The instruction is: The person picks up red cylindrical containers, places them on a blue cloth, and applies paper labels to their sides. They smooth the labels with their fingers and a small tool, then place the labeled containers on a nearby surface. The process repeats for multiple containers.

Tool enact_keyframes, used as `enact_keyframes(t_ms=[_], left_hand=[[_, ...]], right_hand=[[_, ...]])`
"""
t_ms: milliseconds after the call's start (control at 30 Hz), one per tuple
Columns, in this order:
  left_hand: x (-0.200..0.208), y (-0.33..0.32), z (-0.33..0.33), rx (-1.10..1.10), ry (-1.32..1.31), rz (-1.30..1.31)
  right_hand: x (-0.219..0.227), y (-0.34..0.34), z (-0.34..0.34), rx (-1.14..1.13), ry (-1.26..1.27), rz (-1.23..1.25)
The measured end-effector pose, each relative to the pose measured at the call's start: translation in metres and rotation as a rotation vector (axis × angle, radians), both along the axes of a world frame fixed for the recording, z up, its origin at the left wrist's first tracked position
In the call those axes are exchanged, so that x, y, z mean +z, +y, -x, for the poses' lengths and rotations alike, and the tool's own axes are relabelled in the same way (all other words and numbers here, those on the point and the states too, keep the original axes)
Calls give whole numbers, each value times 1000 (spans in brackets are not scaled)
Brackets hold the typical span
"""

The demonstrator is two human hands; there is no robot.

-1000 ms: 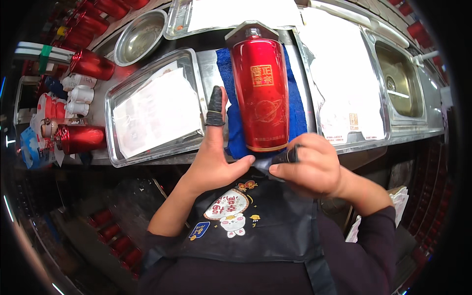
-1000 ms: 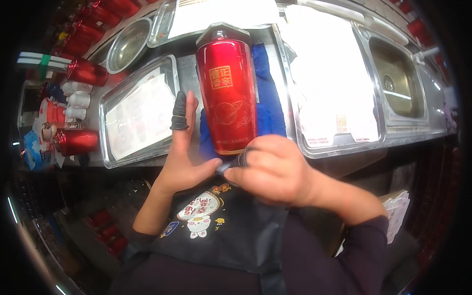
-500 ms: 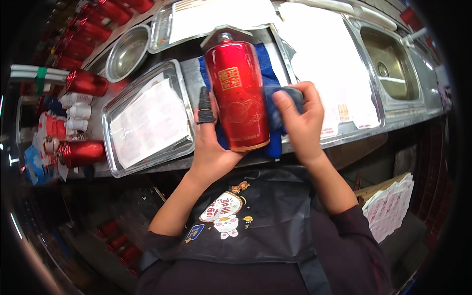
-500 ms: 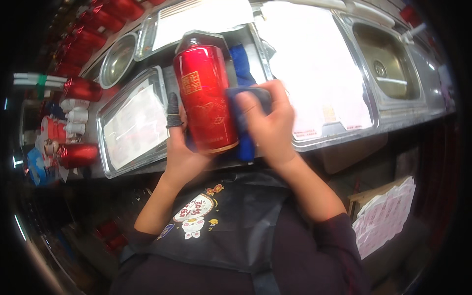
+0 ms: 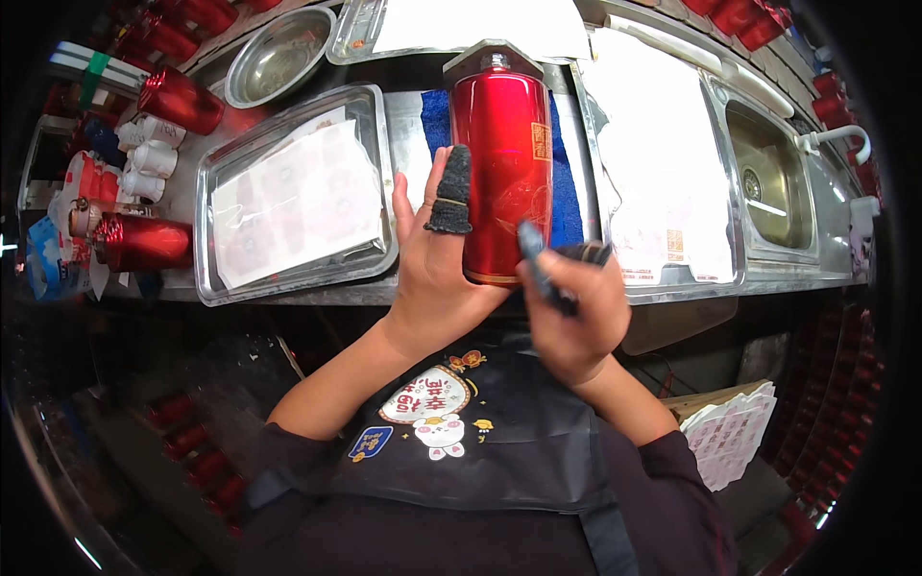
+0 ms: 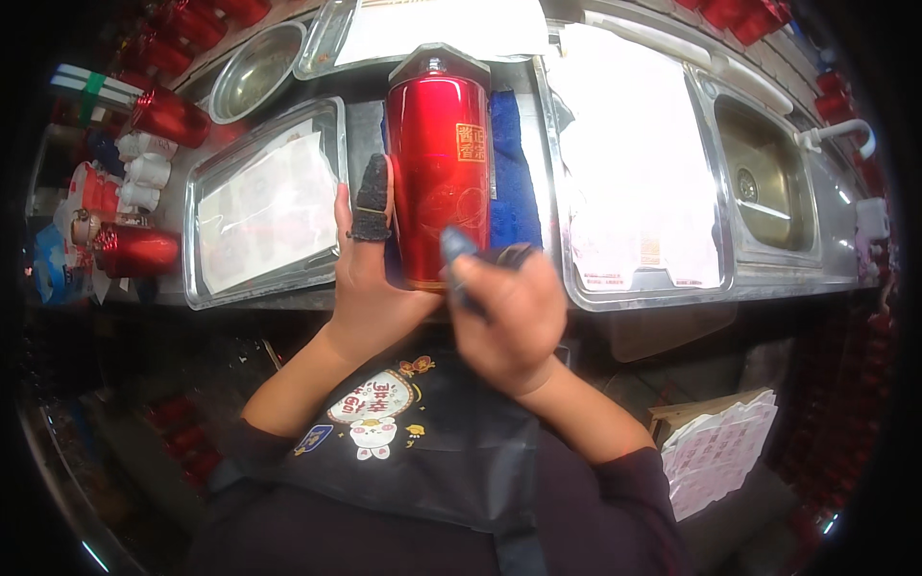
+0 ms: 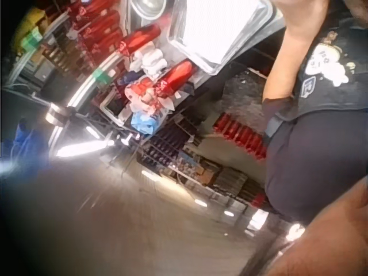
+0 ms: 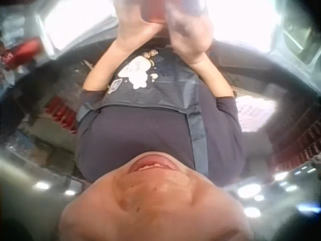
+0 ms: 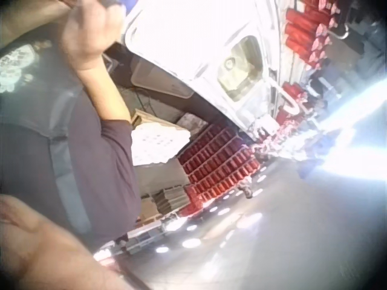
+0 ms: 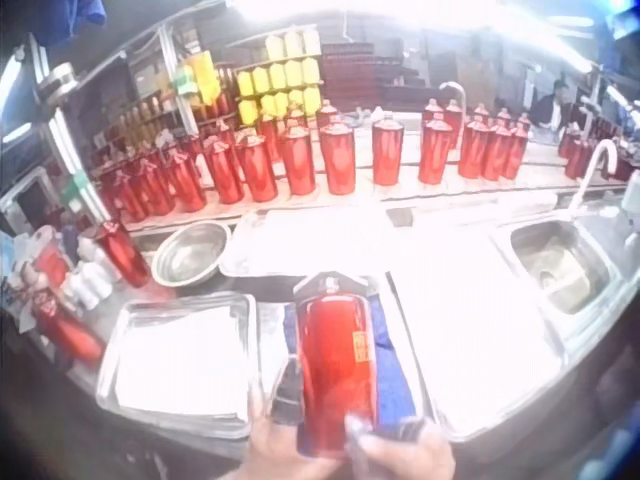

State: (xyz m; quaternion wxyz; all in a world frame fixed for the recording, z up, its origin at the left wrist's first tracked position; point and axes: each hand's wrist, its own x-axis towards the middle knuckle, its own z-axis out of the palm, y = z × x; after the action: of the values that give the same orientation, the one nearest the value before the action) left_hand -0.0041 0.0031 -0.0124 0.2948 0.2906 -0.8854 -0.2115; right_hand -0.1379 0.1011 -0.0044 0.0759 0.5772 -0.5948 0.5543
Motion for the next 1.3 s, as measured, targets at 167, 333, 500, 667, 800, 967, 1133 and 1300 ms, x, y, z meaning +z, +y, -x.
enact_keyframes(t_ms=[167,333,500,667,800,967,1133,1300], left_hand=[[0,1,1,8,76,28],[-9,-1,3,14,90,66],[-8,-1,0,14,138,55],[-5,1,-2,35,-11,224],[-6,0,-6,11,67,69],[-5,-1,-8,-14,97,-20],[-9,-1,-10,-50,79,-97],[-12,-3,-10,-62,87,-291]], right_hand=[[20,-6,15,80,-192,-81],[9,-26,18,28,240,0],[32,-19,12,164,-34,-117],[34,-35,15,310,371,-58],[32,-12,26,305,202,-112],[27,8,28,337,62,-134],[28,12,32,433,121,-137],[26,2,32,436,136,-126]])
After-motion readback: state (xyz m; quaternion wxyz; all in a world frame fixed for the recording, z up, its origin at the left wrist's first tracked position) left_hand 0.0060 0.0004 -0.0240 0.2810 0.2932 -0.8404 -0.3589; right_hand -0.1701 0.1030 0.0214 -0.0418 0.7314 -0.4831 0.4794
